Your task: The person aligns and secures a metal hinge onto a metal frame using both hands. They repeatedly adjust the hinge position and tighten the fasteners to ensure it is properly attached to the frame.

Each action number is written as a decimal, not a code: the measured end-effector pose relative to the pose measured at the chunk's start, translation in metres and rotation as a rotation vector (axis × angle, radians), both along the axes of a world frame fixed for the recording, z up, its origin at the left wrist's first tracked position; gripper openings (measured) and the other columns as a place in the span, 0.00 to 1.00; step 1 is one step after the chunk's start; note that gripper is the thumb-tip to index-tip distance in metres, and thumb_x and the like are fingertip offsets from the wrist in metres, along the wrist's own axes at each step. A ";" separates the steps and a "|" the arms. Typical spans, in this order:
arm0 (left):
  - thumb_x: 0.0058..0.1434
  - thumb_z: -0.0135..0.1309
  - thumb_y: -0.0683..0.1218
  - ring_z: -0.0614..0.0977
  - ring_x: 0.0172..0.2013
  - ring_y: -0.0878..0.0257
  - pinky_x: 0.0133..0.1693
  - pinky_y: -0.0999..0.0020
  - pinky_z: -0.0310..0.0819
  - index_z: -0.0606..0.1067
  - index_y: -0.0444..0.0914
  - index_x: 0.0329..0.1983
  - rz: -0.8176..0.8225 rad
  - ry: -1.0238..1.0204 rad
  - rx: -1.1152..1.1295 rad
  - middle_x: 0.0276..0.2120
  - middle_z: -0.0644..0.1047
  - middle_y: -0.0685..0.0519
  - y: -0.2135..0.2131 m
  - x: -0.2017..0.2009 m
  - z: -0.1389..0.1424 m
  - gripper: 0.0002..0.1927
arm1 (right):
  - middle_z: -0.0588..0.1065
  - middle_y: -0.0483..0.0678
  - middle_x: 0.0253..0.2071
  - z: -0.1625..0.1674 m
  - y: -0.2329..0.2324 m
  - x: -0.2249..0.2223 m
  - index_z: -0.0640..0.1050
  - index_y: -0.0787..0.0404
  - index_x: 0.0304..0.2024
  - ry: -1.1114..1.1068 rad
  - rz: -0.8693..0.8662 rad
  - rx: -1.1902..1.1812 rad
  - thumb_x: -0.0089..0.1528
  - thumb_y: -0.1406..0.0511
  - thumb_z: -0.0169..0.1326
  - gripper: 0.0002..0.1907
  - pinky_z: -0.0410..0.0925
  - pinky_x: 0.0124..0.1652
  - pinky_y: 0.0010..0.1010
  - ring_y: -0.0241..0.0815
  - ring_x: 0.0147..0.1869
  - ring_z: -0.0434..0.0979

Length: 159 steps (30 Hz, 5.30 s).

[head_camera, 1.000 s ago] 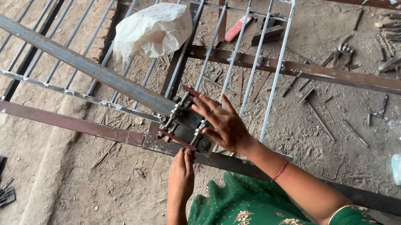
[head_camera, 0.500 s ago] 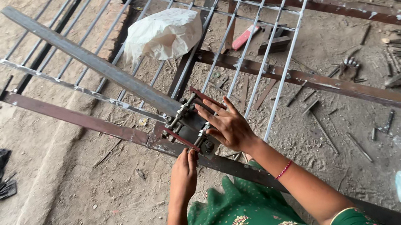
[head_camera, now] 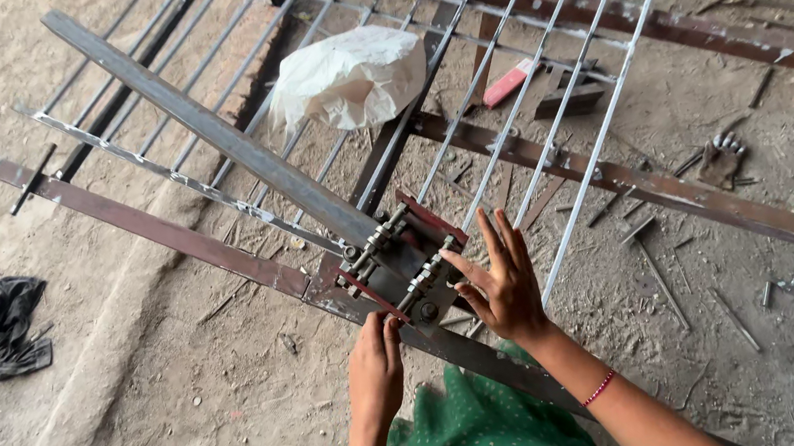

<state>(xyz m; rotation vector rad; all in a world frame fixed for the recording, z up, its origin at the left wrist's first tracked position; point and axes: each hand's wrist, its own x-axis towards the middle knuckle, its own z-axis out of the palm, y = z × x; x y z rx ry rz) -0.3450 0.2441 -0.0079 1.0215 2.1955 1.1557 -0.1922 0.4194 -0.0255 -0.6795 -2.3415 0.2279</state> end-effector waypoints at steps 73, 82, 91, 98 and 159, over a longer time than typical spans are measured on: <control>0.73 0.39 0.55 0.81 0.34 0.45 0.36 0.52 0.72 0.71 0.37 0.43 -0.125 0.038 -0.058 0.31 0.79 0.44 -0.022 -0.041 -0.016 0.17 | 0.55 0.52 0.78 -0.021 -0.025 -0.033 0.78 0.44 0.61 -0.030 0.030 0.075 0.66 0.46 0.47 0.25 0.46 0.77 0.59 0.57 0.81 0.53; 0.73 0.38 0.56 0.82 0.35 0.46 0.36 0.53 0.72 0.71 0.38 0.43 -0.129 0.023 -0.065 0.31 0.79 0.45 -0.024 -0.043 -0.015 0.18 | 0.55 0.47 0.78 -0.005 -0.014 -0.053 0.83 0.40 0.49 -0.115 0.115 0.175 0.59 0.62 0.66 0.16 0.38 0.77 0.56 0.52 0.82 0.50; 0.74 0.37 0.55 0.81 0.33 0.49 0.36 0.55 0.72 0.72 0.38 0.43 -0.125 -0.031 -0.051 0.30 0.78 0.46 -0.022 -0.043 -0.019 0.19 | 0.53 0.49 0.78 0.000 -0.009 -0.048 0.83 0.43 0.57 -0.094 0.187 0.195 0.56 0.67 0.68 0.26 0.36 0.77 0.54 0.53 0.82 0.49; 0.76 0.35 0.55 0.75 0.28 0.59 0.35 0.64 0.70 0.71 0.35 0.38 -0.113 -0.253 0.066 0.27 0.76 0.50 -0.019 -0.042 -0.035 0.21 | 0.59 0.48 0.76 -0.010 -0.016 -0.050 0.82 0.43 0.56 -0.073 0.134 0.141 0.58 0.66 0.67 0.23 0.38 0.77 0.55 0.52 0.81 0.52; 0.78 0.33 0.55 0.63 0.28 0.69 0.31 0.72 0.60 0.74 0.34 0.46 -0.260 -0.621 0.225 0.28 0.67 0.58 -0.030 -0.063 -0.073 0.24 | 0.85 0.43 0.32 0.055 -0.032 -0.060 0.87 0.57 0.38 -0.015 0.207 -0.756 0.58 0.59 0.66 0.10 0.75 0.35 0.21 0.29 0.33 0.84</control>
